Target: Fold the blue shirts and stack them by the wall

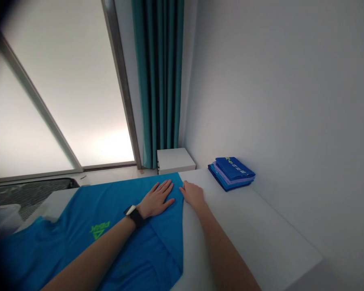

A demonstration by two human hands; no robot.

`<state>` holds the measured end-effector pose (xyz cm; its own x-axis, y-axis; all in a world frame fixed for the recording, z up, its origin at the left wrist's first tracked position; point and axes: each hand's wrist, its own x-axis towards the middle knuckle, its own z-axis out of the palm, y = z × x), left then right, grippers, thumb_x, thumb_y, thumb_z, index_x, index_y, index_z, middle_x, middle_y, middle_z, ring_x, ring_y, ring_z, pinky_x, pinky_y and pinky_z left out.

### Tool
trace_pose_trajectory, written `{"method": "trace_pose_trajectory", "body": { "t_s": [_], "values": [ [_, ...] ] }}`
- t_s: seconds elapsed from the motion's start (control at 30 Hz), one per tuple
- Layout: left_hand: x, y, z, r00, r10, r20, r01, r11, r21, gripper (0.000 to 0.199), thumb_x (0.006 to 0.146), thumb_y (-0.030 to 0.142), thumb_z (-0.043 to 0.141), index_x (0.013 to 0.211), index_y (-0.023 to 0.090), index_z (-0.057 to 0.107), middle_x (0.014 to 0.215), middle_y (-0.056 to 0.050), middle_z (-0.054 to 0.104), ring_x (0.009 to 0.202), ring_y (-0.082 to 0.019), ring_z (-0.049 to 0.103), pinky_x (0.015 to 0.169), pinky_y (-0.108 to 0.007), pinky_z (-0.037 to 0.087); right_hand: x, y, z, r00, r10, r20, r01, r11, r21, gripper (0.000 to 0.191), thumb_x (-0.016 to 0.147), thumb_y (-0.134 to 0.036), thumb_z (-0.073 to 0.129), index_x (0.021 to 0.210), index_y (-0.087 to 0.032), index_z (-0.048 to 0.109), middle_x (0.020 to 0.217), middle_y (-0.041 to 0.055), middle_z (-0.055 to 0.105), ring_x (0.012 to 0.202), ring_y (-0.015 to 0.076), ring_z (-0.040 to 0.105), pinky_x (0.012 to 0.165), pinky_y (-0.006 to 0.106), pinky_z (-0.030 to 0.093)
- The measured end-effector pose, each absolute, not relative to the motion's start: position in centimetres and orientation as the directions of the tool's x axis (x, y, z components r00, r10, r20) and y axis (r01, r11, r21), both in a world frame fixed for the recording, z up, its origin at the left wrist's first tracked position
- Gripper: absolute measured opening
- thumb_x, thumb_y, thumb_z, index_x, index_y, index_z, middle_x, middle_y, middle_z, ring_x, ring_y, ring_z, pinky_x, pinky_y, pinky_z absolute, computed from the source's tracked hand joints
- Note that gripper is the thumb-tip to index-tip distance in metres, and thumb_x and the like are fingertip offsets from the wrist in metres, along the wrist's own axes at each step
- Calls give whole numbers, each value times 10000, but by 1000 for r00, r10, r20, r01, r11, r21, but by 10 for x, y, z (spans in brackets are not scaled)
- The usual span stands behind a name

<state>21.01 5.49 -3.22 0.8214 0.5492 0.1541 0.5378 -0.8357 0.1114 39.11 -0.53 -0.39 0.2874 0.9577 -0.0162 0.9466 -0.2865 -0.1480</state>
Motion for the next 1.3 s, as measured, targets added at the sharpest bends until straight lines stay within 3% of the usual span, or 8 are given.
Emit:
{"method": "trace_pose_trajectory", "body": {
  "t_s": [0.3, 0.47, 0.57, 0.67, 0.8, 1.1, 1.3],
  "values": [
    [211, 53, -28, 787, 602, 131, 591, -798, 116, 632, 984, 516, 271, 1497, 149, 306, 1568, -93, 250, 1452, -245, 212, 1184, -481, 167, 385, -14, -7, 309, 950, 48, 942, -299, -151, 231, 1001, -346, 359, 1087, -248, 550, 1027, 42, 685, 926, 181, 633, 723, 275, 394],
    [212, 53, -31, 766, 626, 145, 615, -780, 115, 602, 987, 490, 273, 1489, 163, 328, 1555, -95, 286, 1439, -252, 254, 1175, -493, 184, 366, -26, -3, 236, 942, 239, 972, -230, -52, 311, 988, -232, 331, 1169, -194, 581, 1148, 116, 627, 1085, 226, 545, 888, 334, 387],
    [212, 53, -32, 766, 624, 155, 618, -781, 92, 571, 993, 441, 277, 1485, 155, 336, 1554, -93, 287, 1436, -243, 262, 1173, -483, 197, 345, -38, -7, 182, 943, 278, 983, -178, -40, 404, 985, -247, 308, 1308, -140, 525, 1274, 153, 577, 1187, 258, 484, 992, 386, 346],
    [212, 52, -31, 772, 615, 161, 613, -787, 64, 546, 997, 388, 273, 1479, 141, 345, 1552, -94, 292, 1438, -230, 260, 1172, -471, 205, 330, -49, -18, 138, 964, 226, 988, -119, -94, 538, 991, -362, 286, 1435, -80, 397, 1488, 156, 399, 1374, 270, 313, 1125, 419, 207],
    [212, 51, -31, 765, 620, 176, 620, -782, 59, 541, 996, 399, 269, 1470, 156, 365, 1546, -87, 314, 1435, -227, 267, 1170, -460, 216, 327, -60, -29, 124, 989, 79, 979, -109, -171, 687, 979, -501, 223, 1498, -54, 266, 1570, 133, 228, 1455, 257, 161, 1174, 439, 95],
    [213, 49, -29, 749, 634, 193, 641, -767, 33, 541, 997, 407, 264, 1466, 159, 371, 1546, -77, 312, 1441, -224, 251, 1174, -491, 202, 335, -84, -22, 34, 999, -1, 981, -34, -192, 743, 963, -567, 160, 1524, -80, 172, 1591, 103, 123, 1471, 233, 77, 1188, 426, 30],
    [215, 43, -23, 834, 507, 217, 520, -854, 0, 529, 1003, 386, 225, 1472, 180, 357, 1565, -41, 278, 1452, -197, 218, 1176, -459, 208, 334, -87, -22, 32, 999, 5, 981, -31, -191, 729, 968, -548, 174, 1520, -72, 192, 1587, 120, 139, 1469, 244, 88, 1186, 435, 30]
  ]
}}
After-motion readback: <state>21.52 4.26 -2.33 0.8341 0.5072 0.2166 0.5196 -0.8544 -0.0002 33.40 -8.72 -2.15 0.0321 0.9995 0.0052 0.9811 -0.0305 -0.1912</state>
